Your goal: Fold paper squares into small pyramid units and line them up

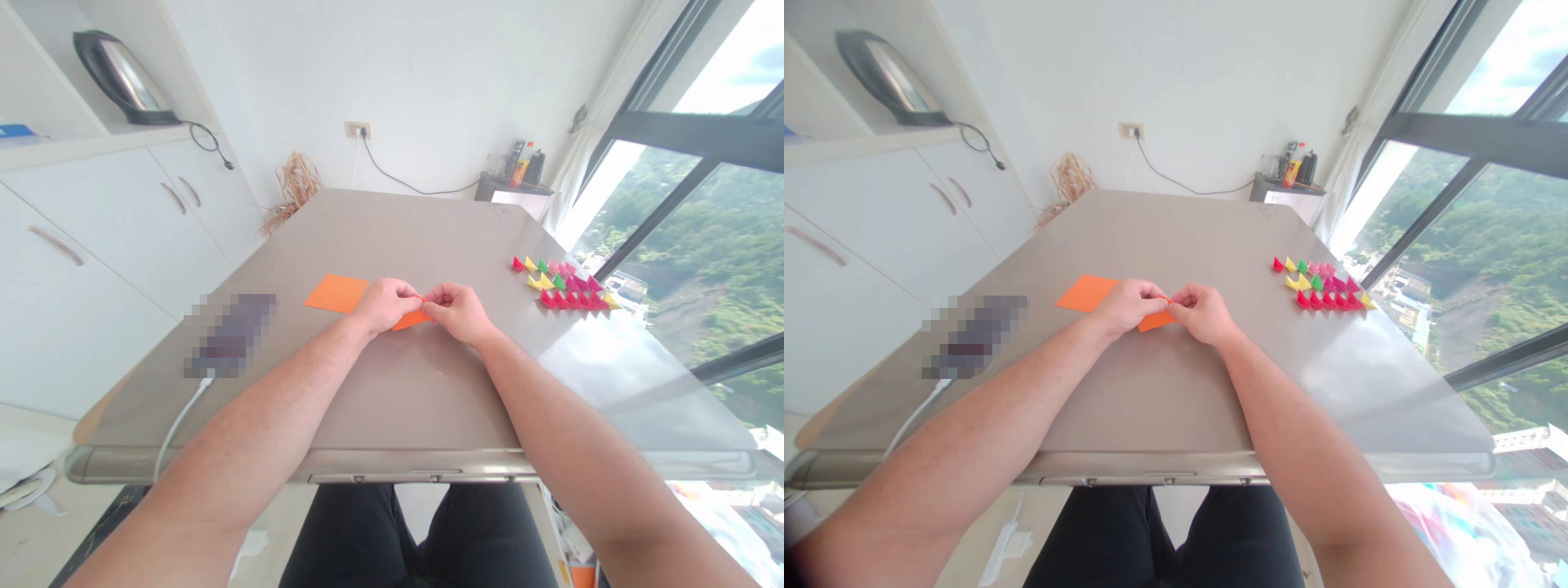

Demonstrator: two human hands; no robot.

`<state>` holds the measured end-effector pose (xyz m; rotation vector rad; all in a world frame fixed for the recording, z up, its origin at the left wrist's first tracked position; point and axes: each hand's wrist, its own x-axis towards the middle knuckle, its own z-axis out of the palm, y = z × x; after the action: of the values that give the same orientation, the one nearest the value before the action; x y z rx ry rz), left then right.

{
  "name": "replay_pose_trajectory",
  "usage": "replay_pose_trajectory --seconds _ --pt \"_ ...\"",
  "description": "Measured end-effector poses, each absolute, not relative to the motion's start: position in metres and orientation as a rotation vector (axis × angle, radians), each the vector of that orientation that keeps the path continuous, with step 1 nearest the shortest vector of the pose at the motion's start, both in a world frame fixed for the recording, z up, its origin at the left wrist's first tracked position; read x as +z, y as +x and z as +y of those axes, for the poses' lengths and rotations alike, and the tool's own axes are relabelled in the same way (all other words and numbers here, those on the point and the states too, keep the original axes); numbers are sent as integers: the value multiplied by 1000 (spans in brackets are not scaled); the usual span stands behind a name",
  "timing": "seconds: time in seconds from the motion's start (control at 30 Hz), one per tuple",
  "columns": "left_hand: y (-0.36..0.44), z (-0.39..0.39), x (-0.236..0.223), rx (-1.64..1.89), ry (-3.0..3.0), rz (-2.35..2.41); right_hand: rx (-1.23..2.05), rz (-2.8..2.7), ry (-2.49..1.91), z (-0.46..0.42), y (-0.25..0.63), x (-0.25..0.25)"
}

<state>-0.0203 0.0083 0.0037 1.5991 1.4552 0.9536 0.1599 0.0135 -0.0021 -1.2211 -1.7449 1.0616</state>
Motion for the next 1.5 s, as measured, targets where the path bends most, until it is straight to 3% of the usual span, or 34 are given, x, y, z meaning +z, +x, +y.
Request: replay_pose_trajectory --seconds 0.9,1.17,1.5 --pt "-33 8 21 950 1404 1524 1368 -1574 -1369 16 173 14" --pt "-31 9 15 929 1440 1470 1313 -1616 -1283 12 165 9" --pt "-27 4 13 912 1512 1373 1008 -1798 -1348 10 162 9"
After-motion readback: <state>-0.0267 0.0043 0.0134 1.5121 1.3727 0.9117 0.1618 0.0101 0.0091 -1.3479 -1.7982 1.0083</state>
